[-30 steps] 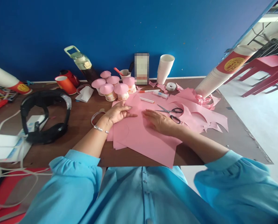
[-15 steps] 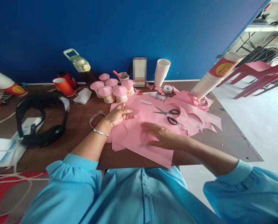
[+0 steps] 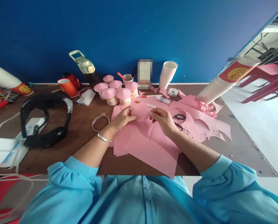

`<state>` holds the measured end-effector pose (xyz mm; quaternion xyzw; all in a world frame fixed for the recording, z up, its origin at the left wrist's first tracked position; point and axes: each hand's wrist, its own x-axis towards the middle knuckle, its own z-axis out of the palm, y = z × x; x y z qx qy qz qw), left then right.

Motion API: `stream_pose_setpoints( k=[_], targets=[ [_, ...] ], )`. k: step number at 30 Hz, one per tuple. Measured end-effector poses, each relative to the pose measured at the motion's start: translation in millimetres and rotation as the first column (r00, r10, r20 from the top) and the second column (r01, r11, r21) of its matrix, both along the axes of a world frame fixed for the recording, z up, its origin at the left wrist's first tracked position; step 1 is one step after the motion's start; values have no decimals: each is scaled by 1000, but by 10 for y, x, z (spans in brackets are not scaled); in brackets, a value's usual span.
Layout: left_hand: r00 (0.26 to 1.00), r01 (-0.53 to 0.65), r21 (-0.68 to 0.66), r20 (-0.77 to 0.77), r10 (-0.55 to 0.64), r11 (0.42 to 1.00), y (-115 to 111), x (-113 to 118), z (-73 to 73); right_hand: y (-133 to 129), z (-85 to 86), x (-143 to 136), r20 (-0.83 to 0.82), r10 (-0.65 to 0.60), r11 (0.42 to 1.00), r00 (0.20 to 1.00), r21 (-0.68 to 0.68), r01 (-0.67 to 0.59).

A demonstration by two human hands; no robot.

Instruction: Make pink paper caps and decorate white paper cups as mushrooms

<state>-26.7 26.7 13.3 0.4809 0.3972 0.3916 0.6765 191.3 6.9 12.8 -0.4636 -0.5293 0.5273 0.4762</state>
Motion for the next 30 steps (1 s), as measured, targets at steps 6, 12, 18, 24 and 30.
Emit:
stream_pose_setpoints(
  k=[6, 12, 18, 24, 30],
  targets=[
    [994, -41, 103, -101, 51, 994, -7, -20, 33, -46, 21, 152, 91, 39, 999, 995, -16, -38],
    [975, -42, 159, -208, 75, 986, -30, 8, 42, -110, 37, 124, 240, 86, 995, 967, 28, -96],
    [959, -42, 136, -273, 79, 990, -54, 36, 80, -149, 22, 83, 201, 102, 993, 974, 42, -113],
    [941, 87, 112, -337, -45, 990, -88, 67, 157, -179, 55, 37, 239, 114, 992, 964, 33, -126],
    [928, 161, 110, -355, -112, 981, -103, 69, 165, -184, 35, 12, 194, 135, 991, 972, -18, -134]
  ],
)
